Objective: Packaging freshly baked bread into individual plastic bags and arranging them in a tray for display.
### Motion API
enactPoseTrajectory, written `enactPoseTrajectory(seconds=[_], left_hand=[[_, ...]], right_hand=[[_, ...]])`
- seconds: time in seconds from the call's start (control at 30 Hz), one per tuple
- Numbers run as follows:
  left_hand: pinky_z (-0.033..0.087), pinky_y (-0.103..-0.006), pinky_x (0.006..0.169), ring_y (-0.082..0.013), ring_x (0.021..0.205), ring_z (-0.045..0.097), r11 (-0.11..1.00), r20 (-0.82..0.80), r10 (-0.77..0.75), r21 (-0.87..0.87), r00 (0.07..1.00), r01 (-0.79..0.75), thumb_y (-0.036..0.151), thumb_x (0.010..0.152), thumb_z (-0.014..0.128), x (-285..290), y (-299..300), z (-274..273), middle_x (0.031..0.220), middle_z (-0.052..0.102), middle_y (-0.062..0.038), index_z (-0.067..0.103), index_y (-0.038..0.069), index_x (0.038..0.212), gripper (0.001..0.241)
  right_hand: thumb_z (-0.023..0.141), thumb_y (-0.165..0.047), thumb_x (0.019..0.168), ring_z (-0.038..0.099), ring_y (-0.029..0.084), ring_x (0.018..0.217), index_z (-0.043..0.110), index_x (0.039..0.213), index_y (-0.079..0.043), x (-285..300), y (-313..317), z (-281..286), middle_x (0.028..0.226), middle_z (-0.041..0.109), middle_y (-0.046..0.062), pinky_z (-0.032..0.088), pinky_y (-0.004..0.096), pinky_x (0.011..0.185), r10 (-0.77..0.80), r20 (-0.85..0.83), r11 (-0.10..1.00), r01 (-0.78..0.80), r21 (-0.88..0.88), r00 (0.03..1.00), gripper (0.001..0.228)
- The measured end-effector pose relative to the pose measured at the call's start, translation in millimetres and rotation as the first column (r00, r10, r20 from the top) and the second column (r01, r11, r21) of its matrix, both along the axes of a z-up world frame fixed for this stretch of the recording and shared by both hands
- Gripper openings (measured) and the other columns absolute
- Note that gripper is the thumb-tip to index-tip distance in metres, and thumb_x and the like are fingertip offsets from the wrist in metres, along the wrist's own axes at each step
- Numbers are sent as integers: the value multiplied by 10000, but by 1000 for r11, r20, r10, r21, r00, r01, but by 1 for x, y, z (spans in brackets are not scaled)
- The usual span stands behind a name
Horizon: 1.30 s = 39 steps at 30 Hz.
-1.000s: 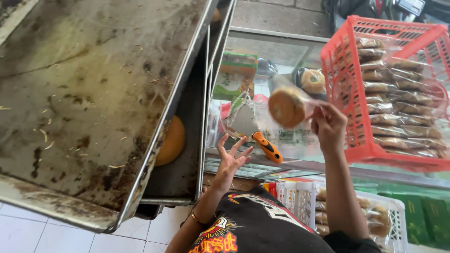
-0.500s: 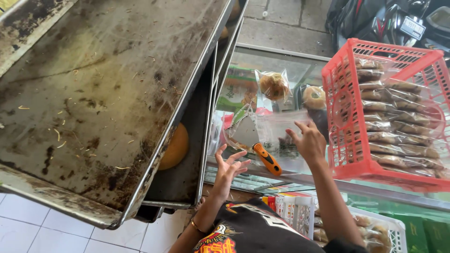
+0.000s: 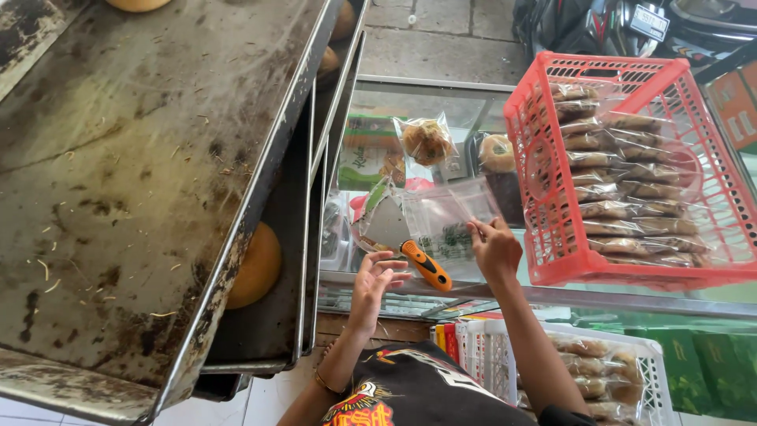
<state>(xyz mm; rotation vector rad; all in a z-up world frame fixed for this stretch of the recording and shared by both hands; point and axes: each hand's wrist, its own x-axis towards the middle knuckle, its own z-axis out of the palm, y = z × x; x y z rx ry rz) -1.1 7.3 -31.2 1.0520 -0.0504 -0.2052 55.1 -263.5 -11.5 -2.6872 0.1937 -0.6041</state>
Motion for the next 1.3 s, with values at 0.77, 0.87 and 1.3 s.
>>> enactPoseTrajectory(seconds=[0.77,0.87,1.3], left_hand=[[560,-238,683,-69,742,670,893,313,6,426,950,-146,133,868,841,111,-104,9,814,759,-56,743,-15,962,200],[558,-228,657,-45,713,659,884,360,-2,437,933,-166,150,813,879,109,-103,7,766,736,-29,691,-4,874,251],[560,-231,663,-61,716,666,883,409,-62,448,910,-141,340,898,797,110,-91,-11,793,736,2,781,48,1050,329]], right_hand=[[777,-284,909,581,260,888,695,1332,-146,-21,2,49,1098,598,111,492,416,788,139,244,988,-151,34,960,453],[747,-272,921,562,271,1005,663,1372,-160,-10,4,69,1261,564,147,480,437,887,270,238,961,-278,-2,933,472],[759,-236,939,612,206,1119,806,1054,-215,9,-6,74,1219,716,-19,388,398,1009,421,142,901,-394,-182,896,126]])
